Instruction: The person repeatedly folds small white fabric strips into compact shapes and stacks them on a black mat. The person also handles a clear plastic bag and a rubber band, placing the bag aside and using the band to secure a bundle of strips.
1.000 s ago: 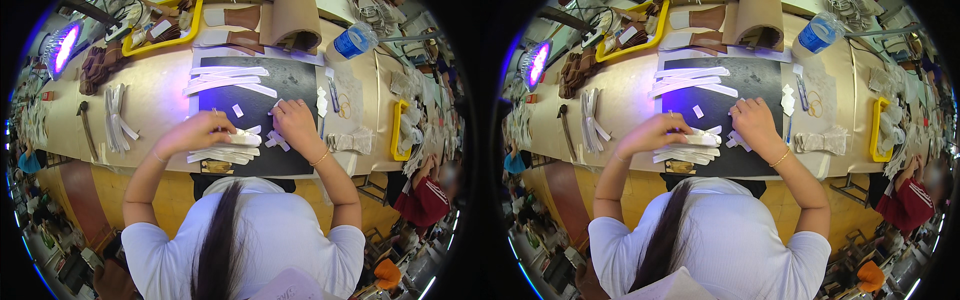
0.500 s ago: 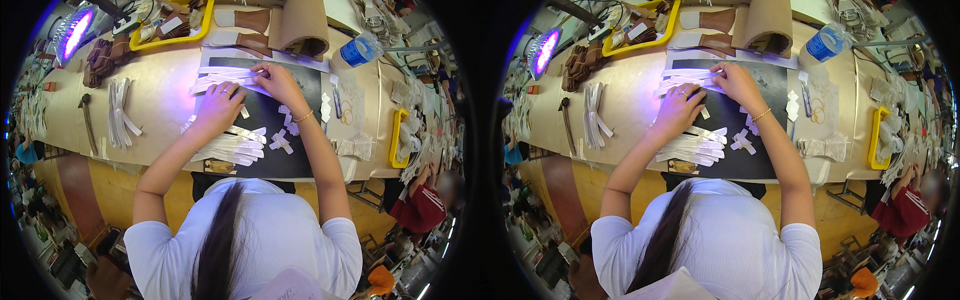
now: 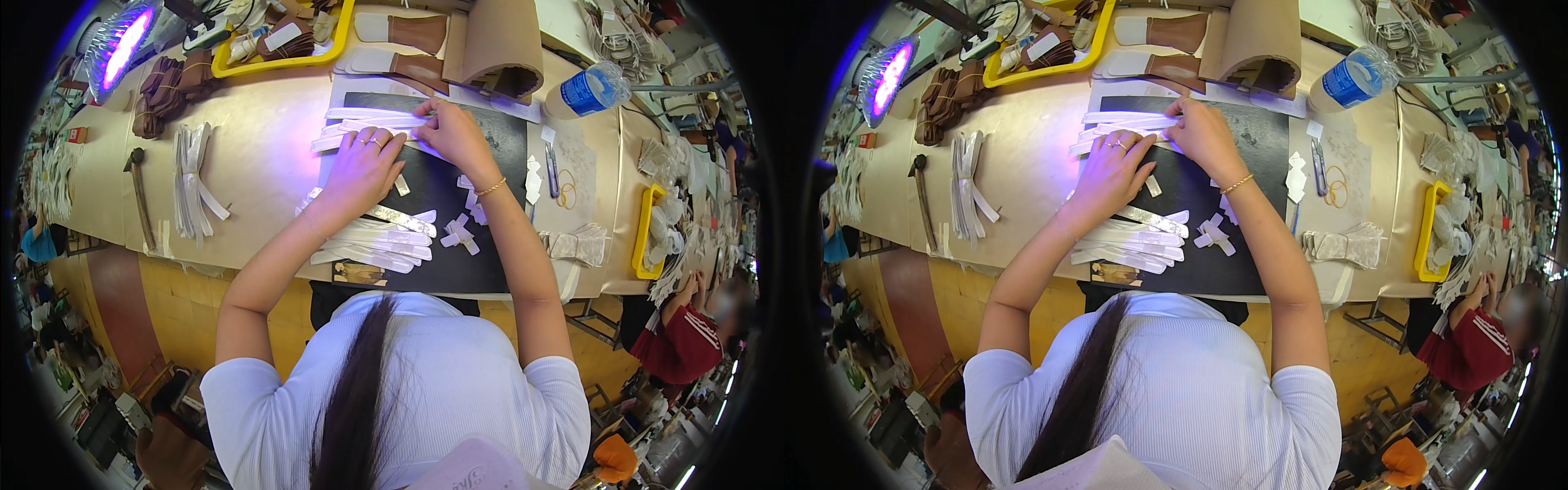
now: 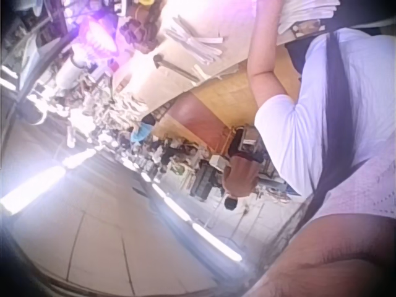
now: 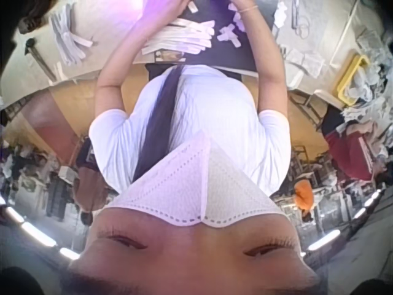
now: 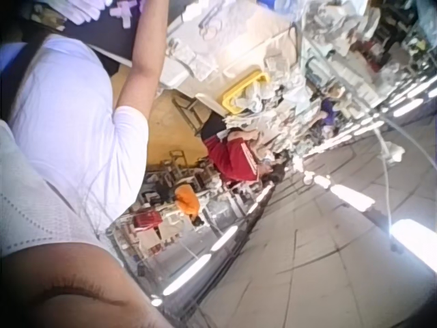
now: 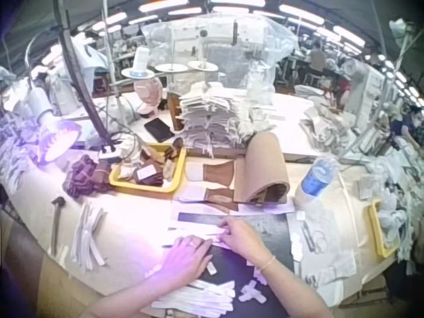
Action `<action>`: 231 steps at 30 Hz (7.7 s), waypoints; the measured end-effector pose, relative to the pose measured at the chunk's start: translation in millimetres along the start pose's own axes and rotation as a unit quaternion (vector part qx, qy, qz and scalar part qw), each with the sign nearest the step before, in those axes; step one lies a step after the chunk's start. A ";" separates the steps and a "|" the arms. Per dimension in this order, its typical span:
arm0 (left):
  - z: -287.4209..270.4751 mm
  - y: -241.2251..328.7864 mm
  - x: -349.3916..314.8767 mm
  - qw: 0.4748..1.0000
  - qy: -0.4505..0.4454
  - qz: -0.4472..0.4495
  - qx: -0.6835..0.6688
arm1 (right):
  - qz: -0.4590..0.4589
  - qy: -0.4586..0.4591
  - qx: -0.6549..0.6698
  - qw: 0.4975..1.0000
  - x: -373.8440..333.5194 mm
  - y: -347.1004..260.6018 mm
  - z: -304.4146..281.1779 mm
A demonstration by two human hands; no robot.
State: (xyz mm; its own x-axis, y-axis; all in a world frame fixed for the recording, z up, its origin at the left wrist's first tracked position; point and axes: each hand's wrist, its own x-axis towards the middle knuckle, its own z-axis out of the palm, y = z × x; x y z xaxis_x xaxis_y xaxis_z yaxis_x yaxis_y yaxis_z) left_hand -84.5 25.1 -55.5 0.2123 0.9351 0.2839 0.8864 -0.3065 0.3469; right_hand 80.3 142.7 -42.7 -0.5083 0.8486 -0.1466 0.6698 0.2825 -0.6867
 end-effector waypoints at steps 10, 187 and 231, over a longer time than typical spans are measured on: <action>3.5 3.6 8.4 0.996 -0.015 0.026 0.085 | 0.054 0.055 -0.169 0.983 -7.0 -7.3 -3.2; 3.2 -3.5 33.6 0.918 -0.100 -0.157 -0.349 | -0.053 0.142 -0.009 0.988 -64.2 16.9 3.0; -1.6 6.9 15.5 0.997 0.000 0.016 -0.071 | -0.093 -0.078 -0.029 0.992 33.6 14.4 -38.1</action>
State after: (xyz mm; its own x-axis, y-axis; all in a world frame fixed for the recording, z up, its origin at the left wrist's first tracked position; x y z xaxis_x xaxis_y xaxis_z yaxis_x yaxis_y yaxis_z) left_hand -75.7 37.2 -47.2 0.2400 0.9244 0.2966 0.8119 -0.3586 0.4607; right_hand 93.5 192.3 -30.4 -0.7006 0.7013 -0.1317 0.5842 0.4578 -0.6702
